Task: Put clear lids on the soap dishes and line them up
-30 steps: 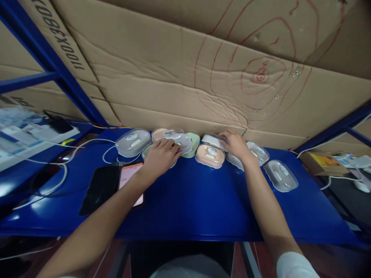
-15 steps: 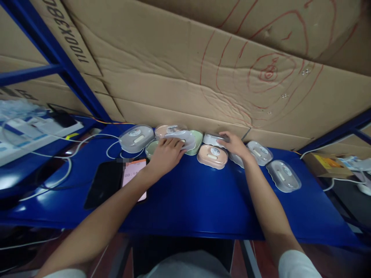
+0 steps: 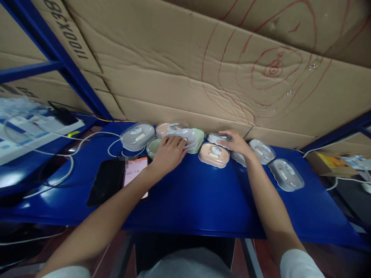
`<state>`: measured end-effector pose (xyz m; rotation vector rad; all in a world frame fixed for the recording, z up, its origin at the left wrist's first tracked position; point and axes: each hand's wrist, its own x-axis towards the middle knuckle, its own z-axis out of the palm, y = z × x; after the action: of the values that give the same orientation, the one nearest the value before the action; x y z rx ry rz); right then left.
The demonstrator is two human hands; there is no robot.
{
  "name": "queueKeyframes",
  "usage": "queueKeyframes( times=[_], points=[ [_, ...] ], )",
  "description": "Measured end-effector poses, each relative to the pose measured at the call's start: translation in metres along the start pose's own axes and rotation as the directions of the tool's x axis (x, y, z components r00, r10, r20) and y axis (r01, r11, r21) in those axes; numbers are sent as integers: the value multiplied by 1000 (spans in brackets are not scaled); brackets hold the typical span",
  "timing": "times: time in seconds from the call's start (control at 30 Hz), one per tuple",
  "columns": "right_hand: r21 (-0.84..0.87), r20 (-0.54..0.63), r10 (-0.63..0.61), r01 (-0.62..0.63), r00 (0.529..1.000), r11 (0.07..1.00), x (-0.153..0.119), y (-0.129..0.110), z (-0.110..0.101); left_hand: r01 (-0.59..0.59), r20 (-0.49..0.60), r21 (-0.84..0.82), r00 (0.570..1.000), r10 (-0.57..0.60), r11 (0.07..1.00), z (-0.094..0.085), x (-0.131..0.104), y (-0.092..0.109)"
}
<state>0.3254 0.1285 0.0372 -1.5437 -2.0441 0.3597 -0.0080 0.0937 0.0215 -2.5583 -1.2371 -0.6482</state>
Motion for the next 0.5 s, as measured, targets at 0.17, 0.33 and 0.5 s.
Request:
queueKeyframes(
  times=[0.17, 0.33, 0.5],
  points=[
    [32, 0, -9, 9, 1000, 999, -2, -8, -7, -12, 8, 42, 1000, 11, 999, -1, 0, 1],
    [-139, -61, -113, 104, 992, 985, -6, -35, -6, -23, 20, 63, 1000, 22, 998, -1, 0, 1],
    [-350, -213, -69, -10, 975, 937, -9, -50, 2, -12, 22, 48, 1000, 11, 999, -1, 0, 1]
  ],
)
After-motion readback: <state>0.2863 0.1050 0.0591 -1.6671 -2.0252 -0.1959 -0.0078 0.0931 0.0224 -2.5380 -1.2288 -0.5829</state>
